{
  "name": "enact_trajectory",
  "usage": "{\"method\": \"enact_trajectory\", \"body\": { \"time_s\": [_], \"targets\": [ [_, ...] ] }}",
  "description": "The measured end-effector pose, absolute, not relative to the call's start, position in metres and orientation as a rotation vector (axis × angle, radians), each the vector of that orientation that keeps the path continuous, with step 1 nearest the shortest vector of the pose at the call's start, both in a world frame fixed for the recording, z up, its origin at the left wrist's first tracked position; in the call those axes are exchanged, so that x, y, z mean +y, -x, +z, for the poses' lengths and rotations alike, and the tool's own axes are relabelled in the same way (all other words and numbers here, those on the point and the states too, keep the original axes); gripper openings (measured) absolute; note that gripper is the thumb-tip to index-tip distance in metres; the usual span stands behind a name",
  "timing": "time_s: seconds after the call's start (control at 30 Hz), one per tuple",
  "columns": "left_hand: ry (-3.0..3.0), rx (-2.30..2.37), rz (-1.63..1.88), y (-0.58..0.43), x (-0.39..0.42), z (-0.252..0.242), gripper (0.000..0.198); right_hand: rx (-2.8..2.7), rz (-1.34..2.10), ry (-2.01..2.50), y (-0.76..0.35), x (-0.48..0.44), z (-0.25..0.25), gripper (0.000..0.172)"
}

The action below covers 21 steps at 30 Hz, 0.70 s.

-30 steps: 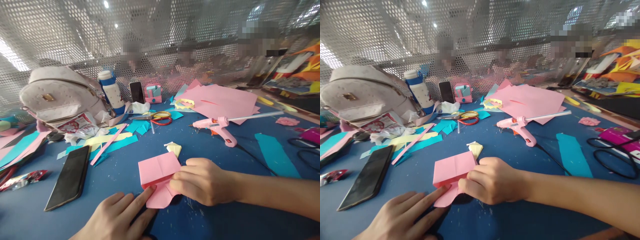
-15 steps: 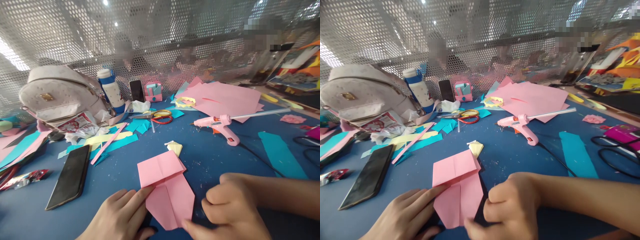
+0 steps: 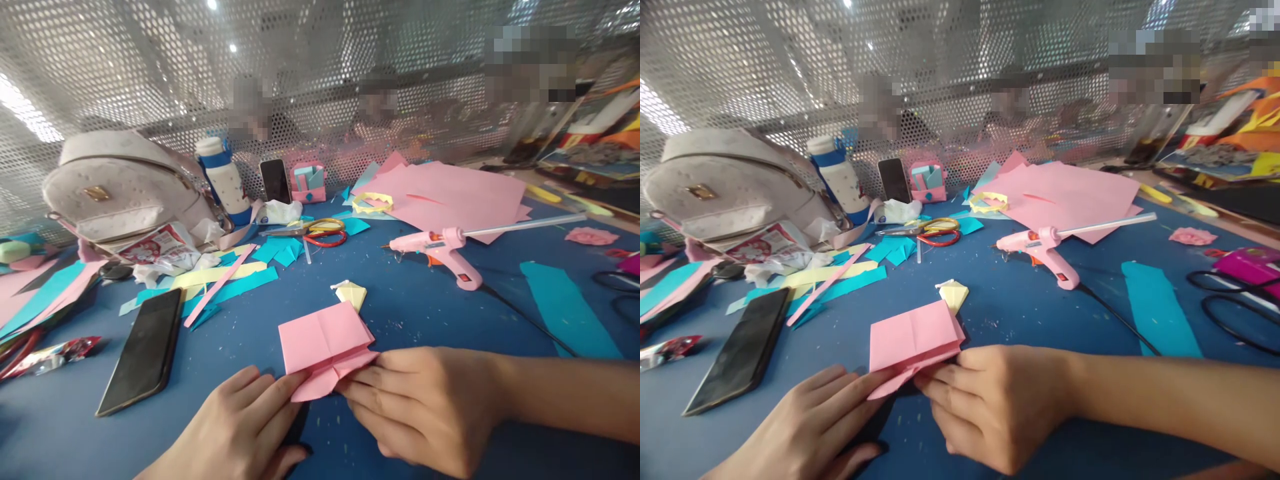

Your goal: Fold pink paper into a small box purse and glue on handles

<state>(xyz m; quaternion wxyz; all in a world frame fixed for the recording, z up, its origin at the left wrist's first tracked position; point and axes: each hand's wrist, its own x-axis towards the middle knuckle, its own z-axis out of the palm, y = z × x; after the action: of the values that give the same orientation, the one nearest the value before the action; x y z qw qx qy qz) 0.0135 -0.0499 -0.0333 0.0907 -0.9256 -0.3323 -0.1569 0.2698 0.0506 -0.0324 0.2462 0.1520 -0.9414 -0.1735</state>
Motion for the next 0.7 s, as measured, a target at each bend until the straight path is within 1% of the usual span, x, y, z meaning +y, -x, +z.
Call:
{"method": "enact_trajectory", "body": {
  "time_s": [0.1, 0.27, 0.5, 0.7],
  "targets": [
    [2.775, -0.972, -0.459, -0.0129, -0.0495, -0.0324, 0.031, -2.612, -0.444, -0.347, -0.2696, 0.0489, -0.0316, 0.027],
    [2.793, -0.955, -0.440, -0.0127, -0.0485, -0.0298, 0.030, -2.638, -0.343, -0.271, -0.2665, 0.0478, -0.0309, 0.024],
    [2.806, -0.945, -0.409, -0.0110, -0.0494, -0.0288, 0.027, -2.625, -0.332, -0.261, -0.2654, 0.0469, -0.0351, 0.021],
    [2.809, -0.950, -0.412, -0.0128, -0.0503, -0.0314, 0.031, -2.655, -0.308, -0.263, -0.2660, 0.0488, -0.0345, 0.026]
  ]
}}
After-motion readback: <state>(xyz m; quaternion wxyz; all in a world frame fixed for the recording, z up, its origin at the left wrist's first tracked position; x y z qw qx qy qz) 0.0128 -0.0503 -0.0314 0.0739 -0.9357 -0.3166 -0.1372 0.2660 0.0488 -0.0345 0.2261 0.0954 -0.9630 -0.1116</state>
